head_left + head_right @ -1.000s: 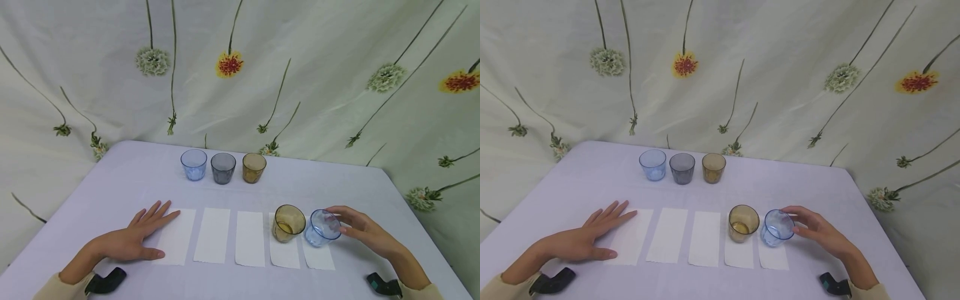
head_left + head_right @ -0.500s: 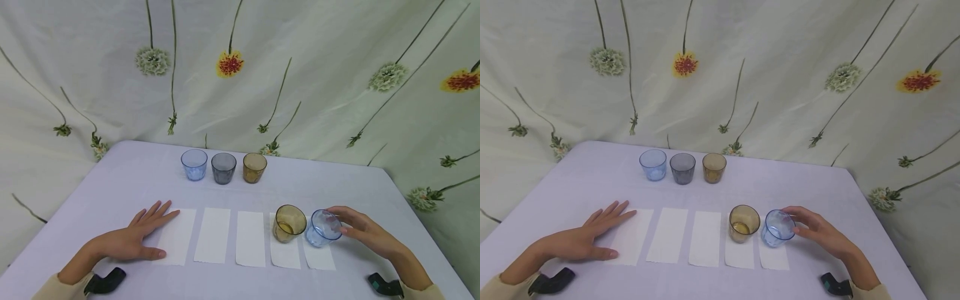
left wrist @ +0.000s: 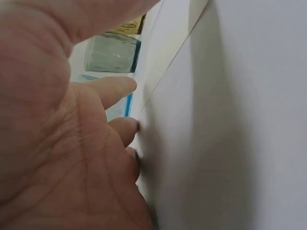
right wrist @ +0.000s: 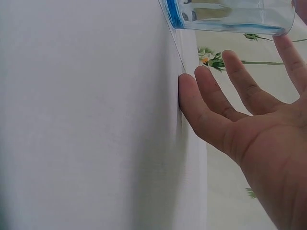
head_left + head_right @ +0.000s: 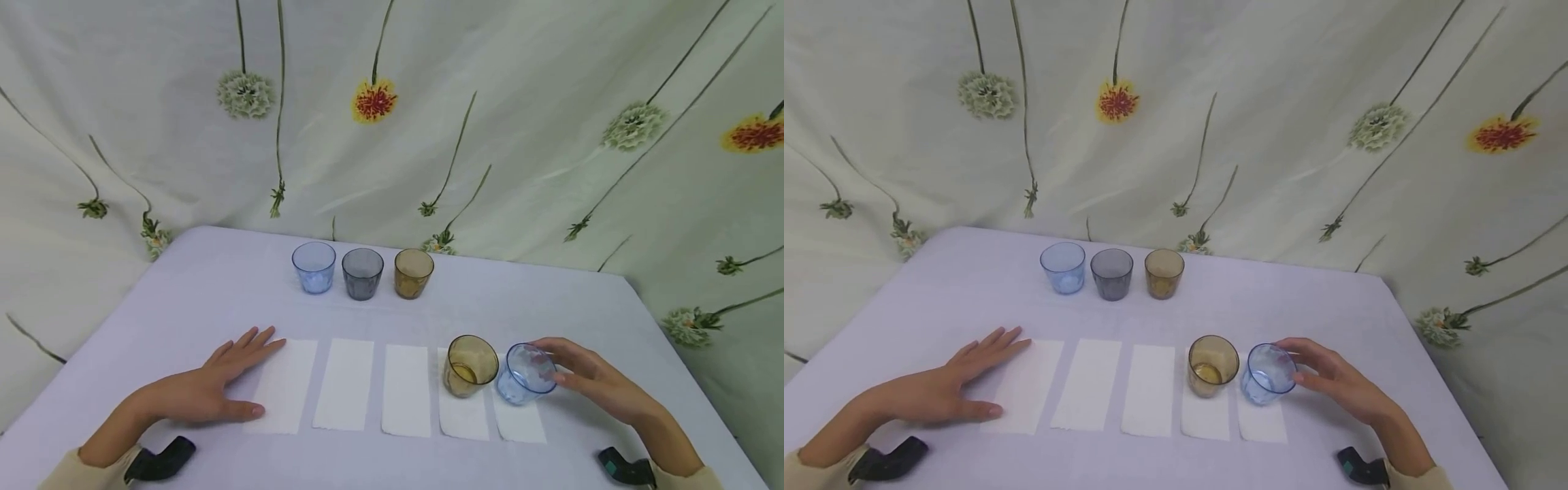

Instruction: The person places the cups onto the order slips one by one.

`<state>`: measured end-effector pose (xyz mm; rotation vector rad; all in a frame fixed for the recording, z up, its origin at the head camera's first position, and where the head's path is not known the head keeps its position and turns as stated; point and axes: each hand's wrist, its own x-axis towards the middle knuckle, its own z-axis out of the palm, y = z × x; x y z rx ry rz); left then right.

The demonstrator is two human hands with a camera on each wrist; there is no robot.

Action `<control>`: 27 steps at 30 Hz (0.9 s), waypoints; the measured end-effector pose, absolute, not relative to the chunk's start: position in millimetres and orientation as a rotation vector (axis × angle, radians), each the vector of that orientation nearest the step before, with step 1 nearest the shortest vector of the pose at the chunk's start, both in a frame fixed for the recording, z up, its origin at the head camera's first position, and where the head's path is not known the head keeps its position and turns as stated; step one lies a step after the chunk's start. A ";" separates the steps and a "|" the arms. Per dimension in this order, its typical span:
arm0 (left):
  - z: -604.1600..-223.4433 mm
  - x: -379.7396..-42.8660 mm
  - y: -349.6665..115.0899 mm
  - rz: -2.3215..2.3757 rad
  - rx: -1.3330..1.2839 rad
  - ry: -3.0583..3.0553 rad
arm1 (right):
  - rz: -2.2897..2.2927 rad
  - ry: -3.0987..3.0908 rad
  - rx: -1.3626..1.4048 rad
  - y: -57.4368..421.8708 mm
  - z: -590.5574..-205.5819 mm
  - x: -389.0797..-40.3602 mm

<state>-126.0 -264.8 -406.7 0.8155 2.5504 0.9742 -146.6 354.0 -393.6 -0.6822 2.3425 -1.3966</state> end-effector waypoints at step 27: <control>-326.6 -160.8 -211.0 0.953 0.826 2.733 | -1.441 2.286 -0.787 354.0 -396.1 -147.4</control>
